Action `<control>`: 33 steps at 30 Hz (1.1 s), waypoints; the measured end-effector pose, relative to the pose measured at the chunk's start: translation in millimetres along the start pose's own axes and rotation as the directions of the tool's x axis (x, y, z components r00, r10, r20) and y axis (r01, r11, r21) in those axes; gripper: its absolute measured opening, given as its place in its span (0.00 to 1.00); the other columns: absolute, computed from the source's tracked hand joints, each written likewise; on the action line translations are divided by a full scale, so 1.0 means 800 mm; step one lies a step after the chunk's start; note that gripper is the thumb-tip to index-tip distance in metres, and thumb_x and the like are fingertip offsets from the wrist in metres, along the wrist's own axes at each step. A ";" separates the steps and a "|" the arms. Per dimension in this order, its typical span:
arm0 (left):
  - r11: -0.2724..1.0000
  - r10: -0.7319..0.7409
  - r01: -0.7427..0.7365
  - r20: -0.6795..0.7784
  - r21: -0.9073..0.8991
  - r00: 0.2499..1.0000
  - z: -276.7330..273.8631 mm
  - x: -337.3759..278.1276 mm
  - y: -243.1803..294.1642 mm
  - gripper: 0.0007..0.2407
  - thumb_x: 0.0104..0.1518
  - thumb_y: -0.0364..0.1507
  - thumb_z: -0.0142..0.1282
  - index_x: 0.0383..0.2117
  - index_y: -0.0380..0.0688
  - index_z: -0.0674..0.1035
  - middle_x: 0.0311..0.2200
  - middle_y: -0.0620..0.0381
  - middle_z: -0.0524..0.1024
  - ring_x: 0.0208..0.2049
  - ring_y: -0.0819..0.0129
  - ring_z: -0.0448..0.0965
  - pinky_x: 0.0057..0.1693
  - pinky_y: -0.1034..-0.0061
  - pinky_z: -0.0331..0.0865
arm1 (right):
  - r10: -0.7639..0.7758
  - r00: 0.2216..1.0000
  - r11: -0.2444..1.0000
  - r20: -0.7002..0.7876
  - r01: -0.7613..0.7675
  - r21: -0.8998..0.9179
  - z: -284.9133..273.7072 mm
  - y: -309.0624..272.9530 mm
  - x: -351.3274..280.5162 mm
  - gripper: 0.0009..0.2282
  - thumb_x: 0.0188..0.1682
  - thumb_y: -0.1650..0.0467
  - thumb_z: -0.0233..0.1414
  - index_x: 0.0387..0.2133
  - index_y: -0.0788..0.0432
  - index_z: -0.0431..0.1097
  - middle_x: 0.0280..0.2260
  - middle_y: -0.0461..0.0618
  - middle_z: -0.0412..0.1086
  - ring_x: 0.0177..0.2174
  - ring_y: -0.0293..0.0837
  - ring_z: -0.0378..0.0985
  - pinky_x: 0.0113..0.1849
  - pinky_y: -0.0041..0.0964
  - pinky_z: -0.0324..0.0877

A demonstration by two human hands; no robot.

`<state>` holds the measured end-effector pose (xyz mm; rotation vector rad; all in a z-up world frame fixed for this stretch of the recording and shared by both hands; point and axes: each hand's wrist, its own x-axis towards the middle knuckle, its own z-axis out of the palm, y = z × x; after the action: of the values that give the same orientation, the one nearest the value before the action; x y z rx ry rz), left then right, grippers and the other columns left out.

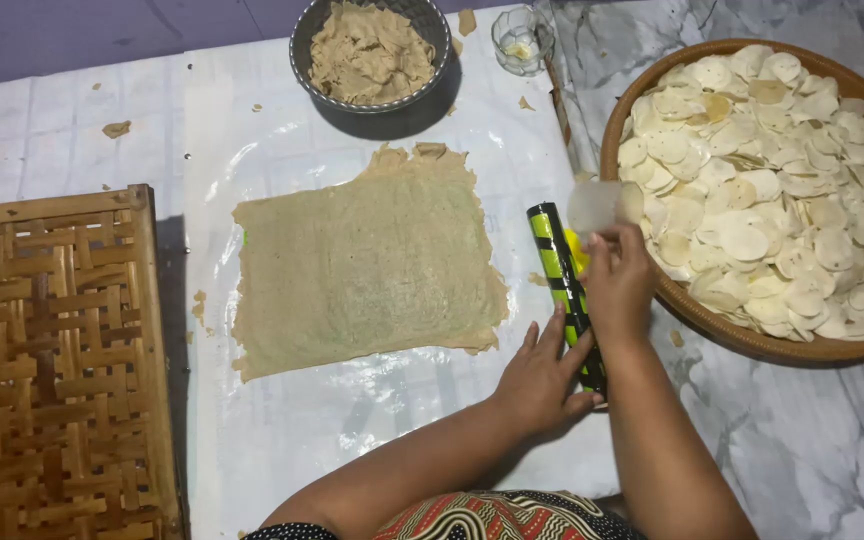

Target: Cutting circular shapes from a flattened dough sheet and placing them on a drying tray.

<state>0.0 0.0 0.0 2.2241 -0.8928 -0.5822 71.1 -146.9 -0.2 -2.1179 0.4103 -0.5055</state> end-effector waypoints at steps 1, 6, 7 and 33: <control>1.000 -0.001 0.001 0.000 -0.004 1.000 -0.004 0.009 -0.002 0.32 0.60 0.46 0.46 0.70 0.47 0.57 0.72 0.27 0.38 0.73 0.42 0.45 0.75 0.53 0.35 | 0.001 1.000 1.000 0.002 -0.001 -0.003 -0.007 0.004 -0.010 0.03 0.59 0.72 0.50 0.41 0.60 0.67 0.32 0.55 0.78 0.20 0.43 0.77 0.23 0.36 0.70; 0.999 0.002 0.001 -0.049 0.054 0.999 -0.025 0.061 -0.008 0.30 0.61 0.31 0.37 0.73 0.53 0.49 0.74 0.35 0.39 0.75 0.50 0.45 0.76 0.54 0.32 | -0.099 0.995 0.994 -0.028 0.100 0.049 -0.047 0.020 -0.039 0.03 0.62 0.75 0.49 0.41 0.66 0.66 0.34 0.61 0.77 0.23 0.46 0.79 0.25 0.37 0.75; 0.999 0.000 0.003 -0.048 0.053 0.999 -0.024 0.070 -0.011 0.30 0.61 0.31 0.37 0.73 0.53 0.49 0.74 0.35 0.39 0.75 0.50 0.45 0.76 0.54 0.32 | -0.097 0.995 0.994 -0.026 0.098 0.049 -0.052 0.025 -0.040 0.03 0.62 0.75 0.49 0.41 0.66 0.66 0.34 0.61 0.77 0.23 0.46 0.79 0.25 0.37 0.75; 0.948 -0.204 0.317 -0.719 0.024 0.664 0.003 -0.194 -0.078 0.16 0.54 0.21 0.52 0.50 0.41 0.78 0.61 0.43 0.70 0.67 0.46 0.63 0.71 0.49 0.48 | -0.112 0.894 0.994 0.435 0.096 0.059 -0.007 -0.017 -0.082 0.05 0.54 0.75 0.51 0.38 0.62 0.73 0.28 0.47 0.76 0.25 0.39 0.80 0.27 0.32 0.73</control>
<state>-77.8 146.3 -22.3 2.4301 -0.2030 0.2655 13.6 -112.8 0.5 -2.1478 0.0283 -0.0821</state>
